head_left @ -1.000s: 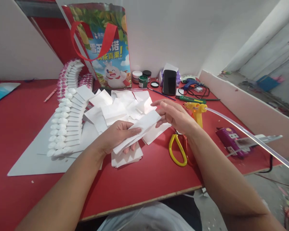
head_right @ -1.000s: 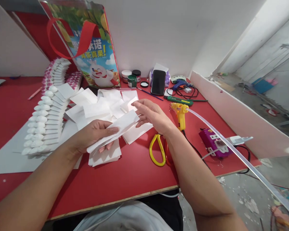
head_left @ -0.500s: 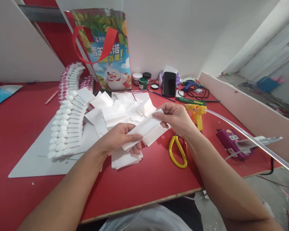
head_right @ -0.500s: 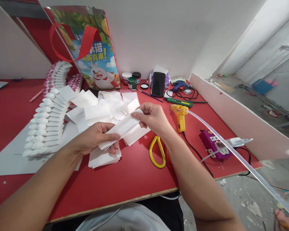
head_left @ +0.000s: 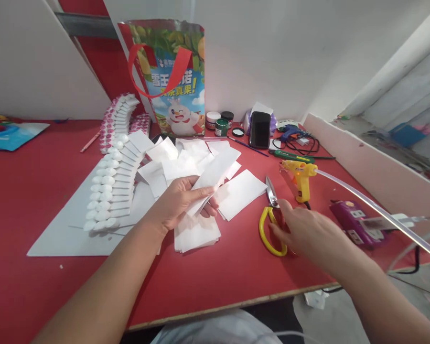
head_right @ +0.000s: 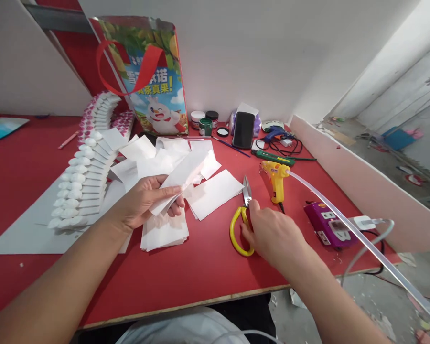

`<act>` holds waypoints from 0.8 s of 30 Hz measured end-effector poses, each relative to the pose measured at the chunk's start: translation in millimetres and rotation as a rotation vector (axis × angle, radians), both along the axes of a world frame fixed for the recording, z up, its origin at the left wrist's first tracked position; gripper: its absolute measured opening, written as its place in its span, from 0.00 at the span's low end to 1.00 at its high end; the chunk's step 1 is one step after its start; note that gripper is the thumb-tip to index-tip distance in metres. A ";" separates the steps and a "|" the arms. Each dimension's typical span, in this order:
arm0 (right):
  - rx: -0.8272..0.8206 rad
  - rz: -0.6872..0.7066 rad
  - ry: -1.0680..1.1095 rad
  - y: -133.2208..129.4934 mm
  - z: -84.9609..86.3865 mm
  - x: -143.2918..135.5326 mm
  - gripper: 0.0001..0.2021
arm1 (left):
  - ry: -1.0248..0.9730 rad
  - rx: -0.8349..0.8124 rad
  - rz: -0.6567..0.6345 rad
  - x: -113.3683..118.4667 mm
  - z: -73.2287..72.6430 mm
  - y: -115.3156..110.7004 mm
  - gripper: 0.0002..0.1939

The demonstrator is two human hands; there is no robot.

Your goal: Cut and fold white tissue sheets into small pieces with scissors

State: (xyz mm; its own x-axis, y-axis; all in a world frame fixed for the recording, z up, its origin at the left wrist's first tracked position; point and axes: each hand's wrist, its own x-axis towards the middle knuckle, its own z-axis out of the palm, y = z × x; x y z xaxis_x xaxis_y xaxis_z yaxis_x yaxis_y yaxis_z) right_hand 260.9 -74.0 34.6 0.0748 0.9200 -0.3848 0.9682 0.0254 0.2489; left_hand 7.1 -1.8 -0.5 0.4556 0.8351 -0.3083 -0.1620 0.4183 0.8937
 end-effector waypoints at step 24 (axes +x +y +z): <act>-0.005 -0.027 1.298 10.1 5.7 11.0 0.23 | -0.043 0.072 0.266 -5.5 4.7 6.3 0.13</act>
State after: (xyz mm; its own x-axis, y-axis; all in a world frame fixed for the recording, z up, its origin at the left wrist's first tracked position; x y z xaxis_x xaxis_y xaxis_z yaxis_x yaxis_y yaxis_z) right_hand 271.9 -63.9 40.3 -0.3347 0.9223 -0.1933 0.5009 0.0004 -0.8655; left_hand 1.6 4.6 4.2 0.2285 0.9463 -0.2286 -0.2959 0.2912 0.9097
